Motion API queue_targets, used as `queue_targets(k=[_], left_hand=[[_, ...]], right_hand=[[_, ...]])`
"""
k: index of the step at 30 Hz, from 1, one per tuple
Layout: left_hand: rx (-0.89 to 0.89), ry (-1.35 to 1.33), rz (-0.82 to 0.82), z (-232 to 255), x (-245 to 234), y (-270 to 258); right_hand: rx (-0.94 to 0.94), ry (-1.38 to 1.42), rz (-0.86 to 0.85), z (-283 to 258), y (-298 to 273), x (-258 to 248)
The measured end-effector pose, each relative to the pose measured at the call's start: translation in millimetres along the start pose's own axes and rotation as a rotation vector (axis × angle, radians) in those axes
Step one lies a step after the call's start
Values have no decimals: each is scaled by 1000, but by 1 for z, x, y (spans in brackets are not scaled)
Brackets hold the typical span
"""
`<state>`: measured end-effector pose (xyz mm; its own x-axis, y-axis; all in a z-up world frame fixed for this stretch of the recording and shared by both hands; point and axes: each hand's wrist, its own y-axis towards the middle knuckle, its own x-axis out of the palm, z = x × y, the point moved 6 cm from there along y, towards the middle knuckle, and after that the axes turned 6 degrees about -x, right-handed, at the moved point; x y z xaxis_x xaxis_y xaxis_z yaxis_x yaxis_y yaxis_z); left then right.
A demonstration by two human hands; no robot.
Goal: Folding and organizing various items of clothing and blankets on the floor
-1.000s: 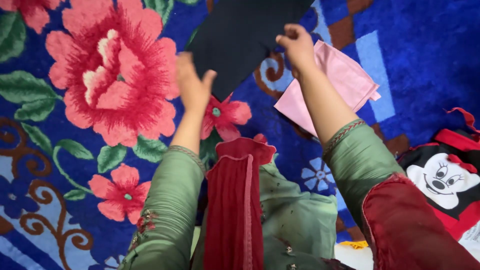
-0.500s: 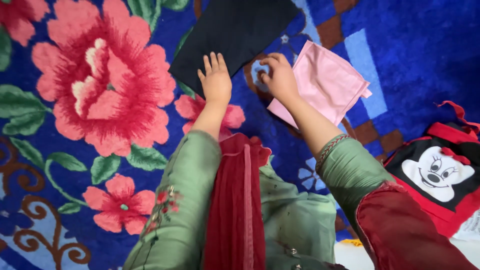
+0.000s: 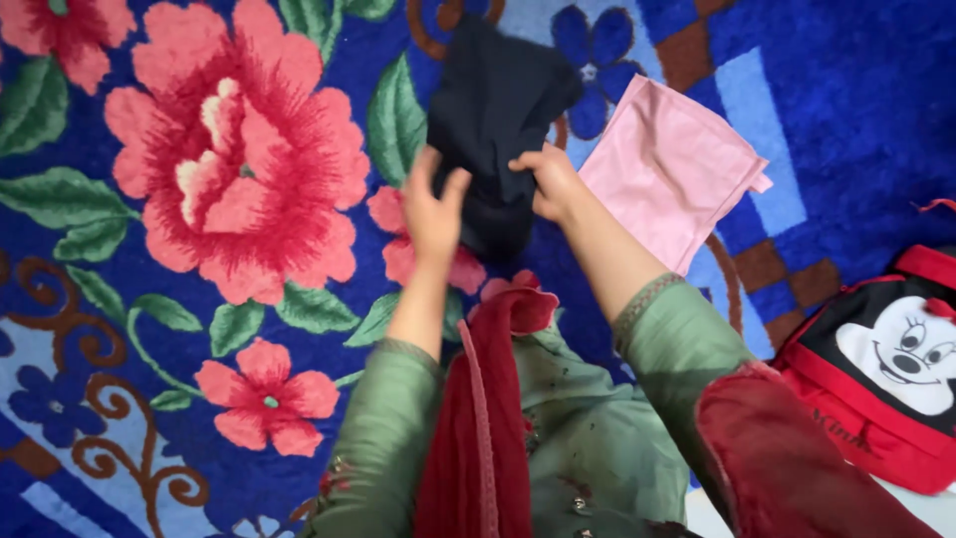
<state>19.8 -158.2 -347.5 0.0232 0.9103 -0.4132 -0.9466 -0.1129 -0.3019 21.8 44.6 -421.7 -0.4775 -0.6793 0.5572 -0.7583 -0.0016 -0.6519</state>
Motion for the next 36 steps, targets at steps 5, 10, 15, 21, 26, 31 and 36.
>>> queue_targets(k=[5,10,15,21,26,31,36], left_hand=[[-312,-557,-398,-39,17,71],[-154,-769,-687,81,8,90],[297,-609,-596,128,-26,125],[237,-1004,-330,80,-78,114],[-214,-1195,221,-148,-126,67],[113,41,299,-58,-117,-12],[455,798,-76,11,-47,-25]], right_hand=[[102,18,-180,-26,-43,15],[-58,-136,-136,-90,-29,21],[-796,-1065,-276,-193,-64,87],[-1442,-1692,-399,-143,-131,178],[-1185,-1842,-614,-9,-111,119],[-833,-1912,-650,-5,-77,67],[-1023,-2031,-426,-81,-73,64]])
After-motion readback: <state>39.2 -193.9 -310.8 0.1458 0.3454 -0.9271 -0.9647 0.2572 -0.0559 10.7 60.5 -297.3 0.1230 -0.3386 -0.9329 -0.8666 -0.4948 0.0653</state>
